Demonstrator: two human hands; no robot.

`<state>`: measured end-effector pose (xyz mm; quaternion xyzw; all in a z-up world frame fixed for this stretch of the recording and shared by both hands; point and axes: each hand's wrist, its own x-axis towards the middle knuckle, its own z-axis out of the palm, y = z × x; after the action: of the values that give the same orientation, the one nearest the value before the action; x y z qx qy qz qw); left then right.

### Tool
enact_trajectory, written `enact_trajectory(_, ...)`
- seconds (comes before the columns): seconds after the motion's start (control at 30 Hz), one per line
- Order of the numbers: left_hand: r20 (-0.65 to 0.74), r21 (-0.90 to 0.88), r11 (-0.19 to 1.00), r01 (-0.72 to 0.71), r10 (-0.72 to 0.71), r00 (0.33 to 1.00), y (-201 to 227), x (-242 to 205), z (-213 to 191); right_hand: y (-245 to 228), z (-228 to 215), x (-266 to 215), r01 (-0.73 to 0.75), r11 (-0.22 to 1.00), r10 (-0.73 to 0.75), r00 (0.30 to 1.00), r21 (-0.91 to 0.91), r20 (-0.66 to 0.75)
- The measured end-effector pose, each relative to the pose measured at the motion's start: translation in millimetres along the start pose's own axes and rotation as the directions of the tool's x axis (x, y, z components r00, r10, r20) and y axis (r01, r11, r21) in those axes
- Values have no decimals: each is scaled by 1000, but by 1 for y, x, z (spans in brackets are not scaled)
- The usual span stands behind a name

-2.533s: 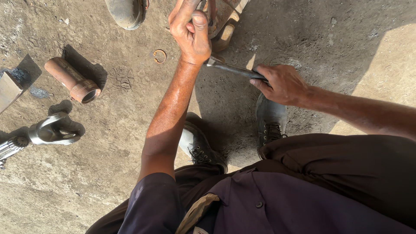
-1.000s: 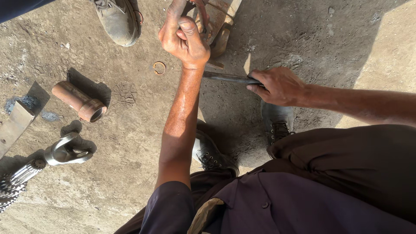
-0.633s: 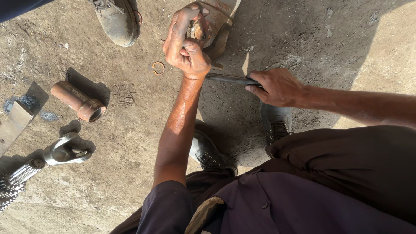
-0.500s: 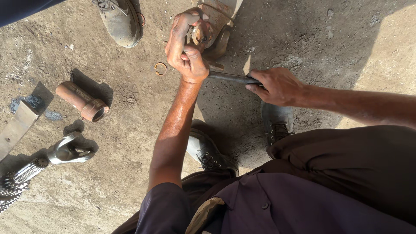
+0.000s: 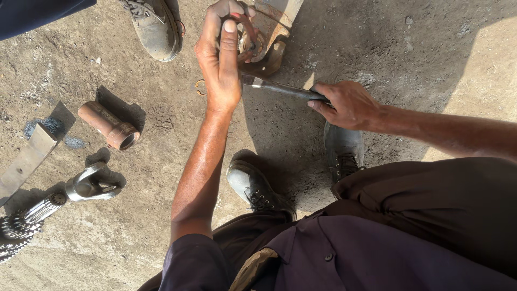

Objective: The person uses pliers and a metal rod to manipulate a universal joint on a driveshaft while sitting on the ground.

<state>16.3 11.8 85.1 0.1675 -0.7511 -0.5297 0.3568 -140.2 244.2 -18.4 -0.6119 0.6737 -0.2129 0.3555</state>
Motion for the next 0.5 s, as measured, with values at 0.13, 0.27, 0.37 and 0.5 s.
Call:
enact_trajectory(0.13, 13, -171, 975, 142, -141, 990, 3, 1, -4, 3, 3, 1, -2, 1000, 2, 1000, 7, 1)
enact_trajectory(0.27, 34, -186, 978, 96, -91, 995, -2, 3, -5, 7, 4, 3, -11, 1000, 11, 1000, 15, 8)
enact_trajectory(0.37, 74, -190, 977, 93, -80, 994, -3, 3, -8, 8, 1, 6, -9, 1000, 9, 1000, 10, 5)
enact_trajectory(0.5, 11, -250, 965, 74, -73, 997, -4, 2, 1, 7, -4, 10, -6, 1000, 6, 1000, 1, -3)
